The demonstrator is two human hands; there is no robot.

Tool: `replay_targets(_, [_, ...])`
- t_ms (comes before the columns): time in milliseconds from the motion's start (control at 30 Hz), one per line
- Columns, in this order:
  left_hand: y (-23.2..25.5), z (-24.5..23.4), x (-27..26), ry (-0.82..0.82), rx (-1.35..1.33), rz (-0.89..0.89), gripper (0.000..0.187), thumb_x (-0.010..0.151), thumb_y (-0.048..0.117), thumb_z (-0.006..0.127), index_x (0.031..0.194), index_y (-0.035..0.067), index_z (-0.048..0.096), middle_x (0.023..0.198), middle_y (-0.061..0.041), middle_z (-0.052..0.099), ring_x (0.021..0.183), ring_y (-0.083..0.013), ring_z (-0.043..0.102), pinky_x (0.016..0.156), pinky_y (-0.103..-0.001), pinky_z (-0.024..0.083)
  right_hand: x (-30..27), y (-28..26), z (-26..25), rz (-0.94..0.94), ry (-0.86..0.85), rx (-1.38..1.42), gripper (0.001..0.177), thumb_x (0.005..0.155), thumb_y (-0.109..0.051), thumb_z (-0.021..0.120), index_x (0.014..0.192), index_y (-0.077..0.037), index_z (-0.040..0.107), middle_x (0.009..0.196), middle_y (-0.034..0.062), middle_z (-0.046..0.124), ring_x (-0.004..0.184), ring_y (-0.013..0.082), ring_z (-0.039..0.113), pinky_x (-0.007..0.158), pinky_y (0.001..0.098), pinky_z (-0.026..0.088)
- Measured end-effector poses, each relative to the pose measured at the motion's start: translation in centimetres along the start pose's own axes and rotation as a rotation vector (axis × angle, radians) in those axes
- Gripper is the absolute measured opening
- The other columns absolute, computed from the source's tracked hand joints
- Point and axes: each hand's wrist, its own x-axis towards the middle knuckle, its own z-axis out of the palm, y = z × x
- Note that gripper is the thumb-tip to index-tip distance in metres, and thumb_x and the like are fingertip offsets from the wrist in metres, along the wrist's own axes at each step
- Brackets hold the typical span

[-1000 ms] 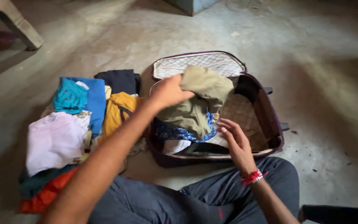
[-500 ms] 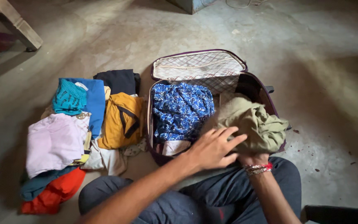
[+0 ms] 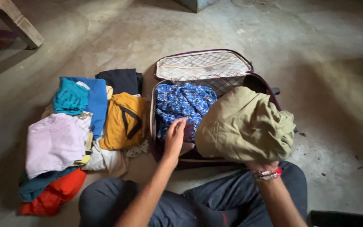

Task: The person sits on the floor and folds various garments, including shirts and pants, into neat stacks. They then place the folded clothes into an open suitcase, arranging them to fit within the compartments.

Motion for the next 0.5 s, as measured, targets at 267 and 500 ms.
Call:
replay_targets(267, [5.4, 0.9, -5.7, -0.346, -0.749, -0.470, 0.084, 0.095, 0.075, 0.036, 0.152, 0.015, 0.048, 0.143, -0.007, 0.061, 0.131, -0.0235, 0.058, 0.109, -0.044, 0.047, 0.5, 2.2, 0.9, 0.025, -0.078, 0.008, 0.055, 0.106, -0.046, 0.041, 0.150, -0.014, 0.050, 0.149, 0.0067, 0.055, 0.139, 0.0247, 0.050, 0.119, 0.0440, 0.038])
replay_targets(500, [8.8, 1.8, -7.0, -0.246, -0.897, -0.651, 0.091, 0.085, 0.083, 0.033, 0.148, 0.019, 0.050, 0.141, -0.008, 0.061, 0.126, -0.0283, 0.060, 0.101, -0.048, 0.051, -0.7, 3.2, 1.8, 0.033, -0.151, 0.011, 0.055, 0.107, -0.044, 0.042, 0.153, -0.013, 0.048, 0.151, 0.0073, 0.054, 0.139, 0.0241, 0.050, 0.119, 0.0420, 0.038])
